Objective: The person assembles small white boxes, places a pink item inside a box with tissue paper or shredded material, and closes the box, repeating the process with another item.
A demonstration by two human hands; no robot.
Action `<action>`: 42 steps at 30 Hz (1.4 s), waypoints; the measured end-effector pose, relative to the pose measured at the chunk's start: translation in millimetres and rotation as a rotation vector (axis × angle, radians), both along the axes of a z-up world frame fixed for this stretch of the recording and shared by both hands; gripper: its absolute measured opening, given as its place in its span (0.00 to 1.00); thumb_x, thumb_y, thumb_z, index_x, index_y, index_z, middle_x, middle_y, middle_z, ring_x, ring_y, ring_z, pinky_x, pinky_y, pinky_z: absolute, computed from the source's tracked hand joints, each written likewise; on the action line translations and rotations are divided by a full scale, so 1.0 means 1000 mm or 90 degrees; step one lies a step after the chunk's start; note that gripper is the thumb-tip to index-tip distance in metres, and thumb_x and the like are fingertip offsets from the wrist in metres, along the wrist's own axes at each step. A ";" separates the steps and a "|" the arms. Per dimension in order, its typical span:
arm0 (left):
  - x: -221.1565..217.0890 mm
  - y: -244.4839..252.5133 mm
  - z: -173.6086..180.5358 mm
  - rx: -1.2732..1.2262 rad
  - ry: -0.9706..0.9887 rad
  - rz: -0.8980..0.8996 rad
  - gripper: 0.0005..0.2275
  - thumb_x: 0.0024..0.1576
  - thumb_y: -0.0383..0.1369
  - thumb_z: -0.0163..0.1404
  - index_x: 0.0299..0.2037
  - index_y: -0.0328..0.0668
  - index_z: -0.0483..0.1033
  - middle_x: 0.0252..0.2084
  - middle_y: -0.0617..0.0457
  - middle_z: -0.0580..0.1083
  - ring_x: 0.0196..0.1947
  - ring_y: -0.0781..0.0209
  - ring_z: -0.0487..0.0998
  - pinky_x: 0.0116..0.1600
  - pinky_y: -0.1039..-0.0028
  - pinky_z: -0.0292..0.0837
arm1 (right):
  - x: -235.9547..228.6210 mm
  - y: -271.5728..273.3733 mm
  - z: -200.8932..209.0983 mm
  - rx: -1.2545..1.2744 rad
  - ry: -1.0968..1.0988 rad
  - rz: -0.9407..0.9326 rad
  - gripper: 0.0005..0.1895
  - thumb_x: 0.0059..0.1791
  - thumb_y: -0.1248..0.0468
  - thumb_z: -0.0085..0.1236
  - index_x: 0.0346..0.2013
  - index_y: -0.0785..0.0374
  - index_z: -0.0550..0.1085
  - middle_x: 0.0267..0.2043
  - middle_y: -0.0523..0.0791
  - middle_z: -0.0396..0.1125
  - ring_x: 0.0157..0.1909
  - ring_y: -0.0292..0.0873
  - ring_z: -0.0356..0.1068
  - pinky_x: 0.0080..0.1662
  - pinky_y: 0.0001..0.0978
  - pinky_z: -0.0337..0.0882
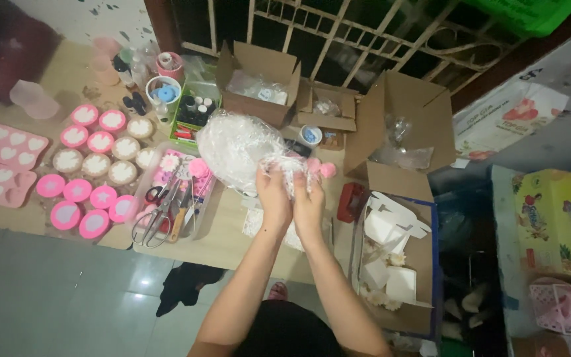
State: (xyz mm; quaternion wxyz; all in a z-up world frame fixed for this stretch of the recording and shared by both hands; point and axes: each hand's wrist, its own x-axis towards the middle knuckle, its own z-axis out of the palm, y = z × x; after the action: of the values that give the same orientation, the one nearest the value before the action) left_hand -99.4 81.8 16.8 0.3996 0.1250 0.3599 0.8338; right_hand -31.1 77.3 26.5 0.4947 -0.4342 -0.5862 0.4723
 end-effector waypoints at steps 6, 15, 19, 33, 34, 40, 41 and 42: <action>-0.014 -0.004 0.045 0.118 -0.407 -0.070 0.11 0.62 0.33 0.39 0.38 0.30 0.71 0.35 0.43 0.74 0.34 0.51 0.75 0.43 0.62 0.76 | -0.020 -0.013 0.053 -0.273 0.492 0.048 0.22 0.56 0.54 0.48 0.55 0.70 0.72 0.54 0.48 0.72 0.55 0.44 0.72 0.58 0.38 0.70; -0.043 -0.015 0.022 0.185 -0.431 0.066 0.09 0.65 0.33 0.41 0.32 0.49 0.56 0.23 0.61 0.56 0.18 0.70 0.55 0.23 0.76 0.57 | -0.006 0.037 -0.069 -0.471 0.787 0.079 0.06 0.55 0.61 0.52 0.38 0.58 0.69 0.30 0.41 0.66 0.34 0.42 0.66 0.46 0.39 0.70; -0.057 -0.028 0.050 0.133 -0.346 0.233 0.08 0.64 0.31 0.41 0.32 0.48 0.57 0.23 0.59 0.58 0.19 0.69 0.57 0.21 0.77 0.52 | -0.039 0.025 0.005 -0.628 0.773 0.023 0.11 0.51 0.57 0.50 0.27 0.56 0.65 0.16 0.40 0.57 0.29 0.43 0.65 0.45 0.44 0.72; -0.144 -0.056 0.045 0.084 -0.285 0.356 0.09 0.65 0.34 0.37 0.31 0.49 0.57 0.22 0.60 0.57 0.15 0.72 0.52 0.18 0.78 0.40 | -0.043 0.013 0.028 -0.670 0.244 0.273 0.13 0.50 0.52 0.57 0.37 0.57 0.74 0.22 0.40 0.62 0.13 0.27 0.46 0.15 0.21 0.42; -0.145 -0.056 0.040 0.085 -0.285 0.357 0.09 0.65 0.34 0.37 0.31 0.49 0.57 0.22 0.60 0.57 0.15 0.72 0.52 0.18 0.78 0.40 | -0.041 0.010 0.026 -0.670 0.244 0.275 0.13 0.50 0.52 0.57 0.37 0.57 0.74 0.22 0.40 0.62 0.13 0.27 0.46 0.15 0.21 0.42; -0.169 -0.059 -0.004 0.061 -0.226 0.337 0.07 0.66 0.30 0.38 0.33 0.47 0.57 0.24 0.59 0.59 0.16 0.71 0.52 0.18 0.76 0.41 | -0.025 0.009 0.025 -0.484 -0.109 0.604 0.14 0.51 0.60 0.63 0.46 0.68 0.77 0.29 0.39 0.65 0.22 0.26 0.53 0.22 0.21 0.49; -0.167 -0.060 0.007 0.043 -0.240 0.353 0.06 0.63 0.28 0.38 0.34 0.50 0.58 0.23 0.59 0.59 0.15 0.71 0.52 0.18 0.77 0.41 | -0.025 0.009 0.026 -0.471 -0.136 0.600 0.14 0.51 0.60 0.63 0.45 0.68 0.77 0.29 0.40 0.66 0.22 0.26 0.55 0.22 0.21 0.51; -0.166 -0.060 0.018 0.025 -0.254 0.368 0.06 0.61 0.25 0.38 0.35 0.52 0.58 0.22 0.60 0.58 0.15 0.71 0.52 0.18 0.77 0.40 | -0.025 0.010 0.027 -0.458 -0.163 0.595 0.13 0.51 0.61 0.62 0.44 0.68 0.77 0.28 0.40 0.67 0.23 0.27 0.57 0.23 0.21 0.52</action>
State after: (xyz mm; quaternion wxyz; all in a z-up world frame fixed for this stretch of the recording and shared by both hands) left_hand -265.4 21.8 34.7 0.2070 -0.1399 0.2788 0.9273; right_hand -56.1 87.0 53.7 -0.0177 -0.3239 -0.5731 0.7526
